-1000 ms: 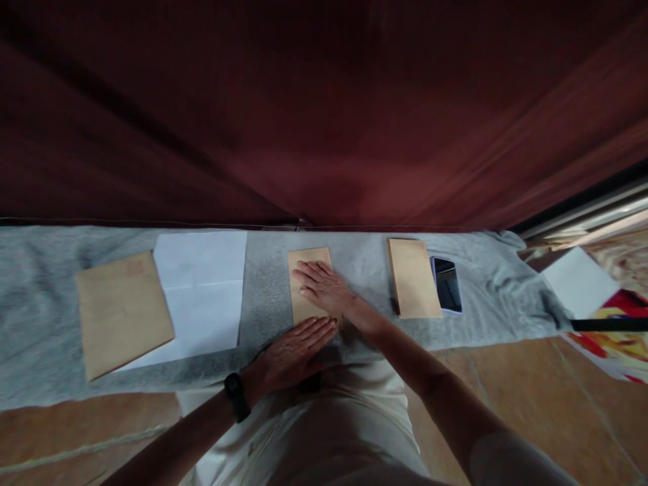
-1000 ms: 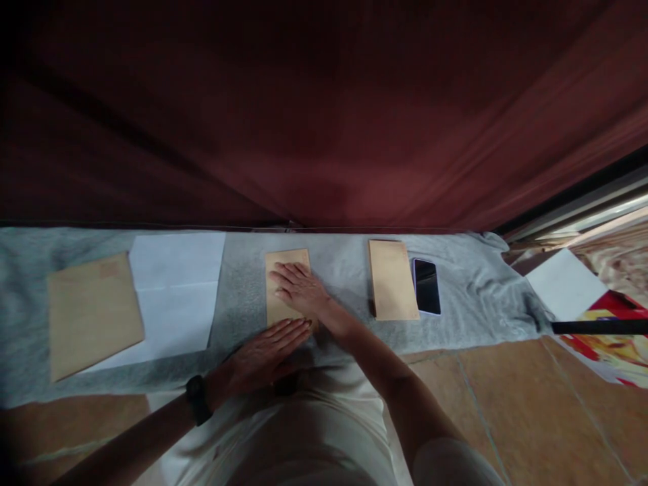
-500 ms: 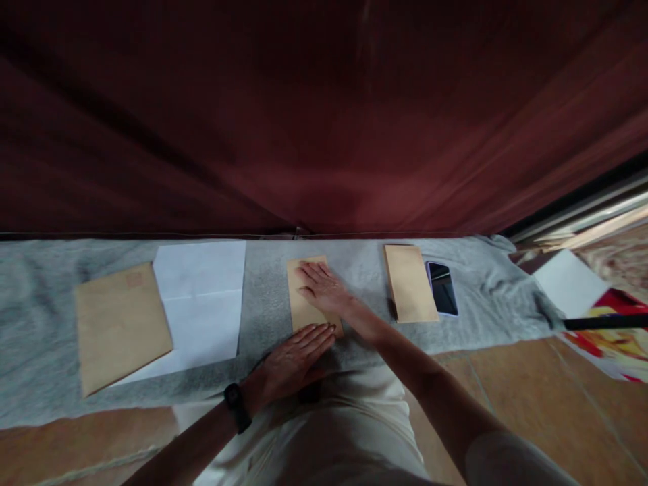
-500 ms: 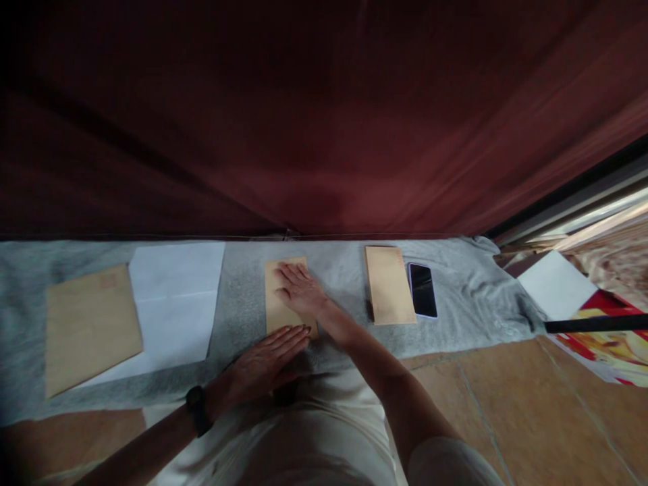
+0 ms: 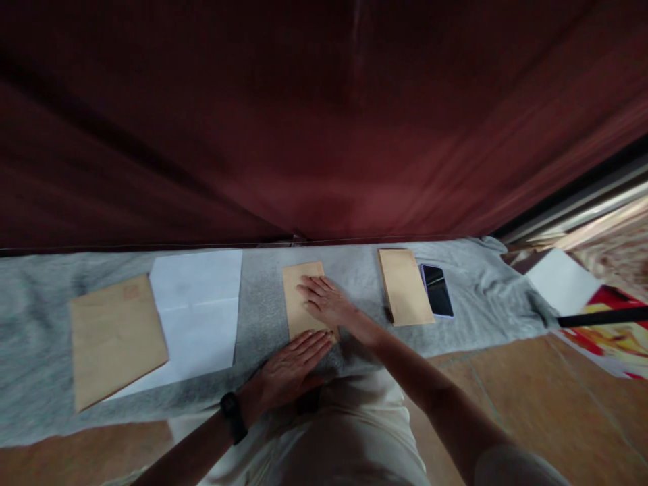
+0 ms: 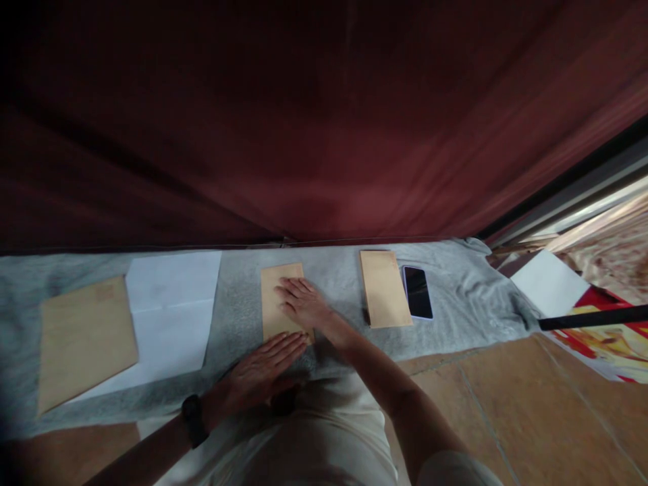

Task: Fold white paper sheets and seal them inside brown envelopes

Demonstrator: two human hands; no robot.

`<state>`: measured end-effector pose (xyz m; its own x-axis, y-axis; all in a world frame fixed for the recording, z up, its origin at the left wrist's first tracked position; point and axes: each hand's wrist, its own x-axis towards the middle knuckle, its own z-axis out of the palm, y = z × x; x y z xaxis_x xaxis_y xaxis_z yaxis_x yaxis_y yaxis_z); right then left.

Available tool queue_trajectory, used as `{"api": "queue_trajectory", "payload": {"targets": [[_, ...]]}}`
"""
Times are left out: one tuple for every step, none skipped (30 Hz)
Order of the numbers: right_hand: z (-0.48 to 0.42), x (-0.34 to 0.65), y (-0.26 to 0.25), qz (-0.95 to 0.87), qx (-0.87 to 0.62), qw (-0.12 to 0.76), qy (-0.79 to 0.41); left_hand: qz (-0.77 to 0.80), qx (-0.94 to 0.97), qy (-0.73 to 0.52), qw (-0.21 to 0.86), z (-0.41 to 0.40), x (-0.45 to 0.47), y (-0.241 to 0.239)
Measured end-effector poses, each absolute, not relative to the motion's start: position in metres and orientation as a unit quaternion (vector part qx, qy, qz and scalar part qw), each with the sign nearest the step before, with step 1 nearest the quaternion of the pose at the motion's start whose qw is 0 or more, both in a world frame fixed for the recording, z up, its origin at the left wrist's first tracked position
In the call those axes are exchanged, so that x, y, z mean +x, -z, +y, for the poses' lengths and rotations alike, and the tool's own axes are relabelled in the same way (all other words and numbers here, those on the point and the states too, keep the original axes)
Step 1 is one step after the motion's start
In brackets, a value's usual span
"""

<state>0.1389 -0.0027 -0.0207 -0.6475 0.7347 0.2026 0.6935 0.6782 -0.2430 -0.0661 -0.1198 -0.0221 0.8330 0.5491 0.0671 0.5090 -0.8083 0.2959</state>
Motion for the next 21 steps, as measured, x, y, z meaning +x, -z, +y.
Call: {"api": "queue_trajectory", "payload": {"targets": [[0.004, 0.135, 0.021, -0.895, -0.418, 0.143, -0.07, 0.278, 0.949, -0.076, 0.131, -0.12, -0.066, 0.022], [0.01, 0.132, 0.021, -0.885, -0.438, 0.14, -0.071, 0.275, 0.949, -0.078, 0.129, -0.12, -0.066, 0.021], [0.015, 0.13, 0.021, -0.877, -0.455, 0.137, -0.073, 0.274, 0.95, -0.08, 0.127, -0.12, -0.066, 0.021], [0.018, 0.128, 0.021, -0.87, -0.468, 0.135, -0.077, 0.273, 0.95, -0.082, 0.126, -0.12, -0.066, 0.02], [0.02, 0.128, 0.019, -0.863, -0.48, 0.133, -0.082, 0.272, 0.95, -0.084, 0.125, -0.119, -0.066, 0.02], [0.019, 0.128, 0.018, -0.857, -0.489, 0.133, -0.089, 0.271, 0.951, -0.085, 0.122, -0.119, -0.066, 0.02], [0.015, 0.13, 0.015, -0.854, -0.492, 0.136, -0.099, 0.27, 0.952, -0.086, 0.119, -0.119, -0.066, 0.02], [0.008, 0.133, 0.012, -0.854, -0.489, 0.14, -0.111, 0.269, 0.953, -0.083, 0.115, -0.119, -0.066, 0.02], [-0.002, 0.137, 0.009, -0.855, -0.48, 0.148, -0.126, 0.267, 0.954, -0.08, 0.111, -0.119, -0.066, 0.019], [-0.015, 0.142, 0.006, -0.86, -0.465, 0.156, -0.142, 0.265, 0.955, -0.077, 0.108, -0.119, -0.066, 0.019], [-0.031, 0.148, 0.004, -0.865, -0.446, 0.17, -0.157, 0.264, 0.956, -0.075, 0.106, -0.119, -0.066, 0.018], [-0.05, 0.154, 0.002, -0.868, -0.43, 0.182, -0.17, 0.264, 0.956, -0.074, 0.105, -0.119, -0.066, 0.017], [-0.069, 0.159, 0.001, -0.868, -0.421, 0.193, -0.18, 0.265, 0.955, -0.075, 0.105, -0.119, -0.066, 0.016], [-0.089, 0.163, 0.002, -0.866, -0.42, 0.201, -0.185, 0.267, 0.955, -0.079, 0.104, -0.119, -0.066, 0.014], [-0.107, 0.167, 0.003, -0.864, -0.419, 0.207, -0.186, 0.27, 0.954, -0.084, 0.102, -0.119, -0.065, 0.013], [-0.124, 0.17, 0.004, -0.866, -0.418, 0.203, -0.186, 0.272, 0.953, -0.088, 0.103, -0.119, -0.065, 0.013], [-0.138, 0.172, 0.006, -0.867, -0.422, 0.193, -0.18, 0.273, 0.952, -0.091, 0.105, -0.119, -0.064, 0.013], [-0.149, 0.172, 0.008, -0.865, -0.433, 0.185, -0.171, 0.273, 0.951, -0.093, 0.108, -0.119, -0.063, 0.013], [-0.157, 0.172, 0.01, -0.865, -0.442, 0.176, -0.162, 0.275, 0.95, -0.096, 0.111, -0.119, -0.062, 0.014], [-0.161, 0.172, 0.01, -0.864, -0.449, 0.169, -0.154, 0.278, 0.949, -0.099, 0.113, -0.12, -0.061, 0.015], [-0.163, 0.171, 0.011, -0.864, -0.453, 0.164, -0.148, 0.281, 0.947, -0.103, 0.112, -0.121, -0.061, 0.017]]}}
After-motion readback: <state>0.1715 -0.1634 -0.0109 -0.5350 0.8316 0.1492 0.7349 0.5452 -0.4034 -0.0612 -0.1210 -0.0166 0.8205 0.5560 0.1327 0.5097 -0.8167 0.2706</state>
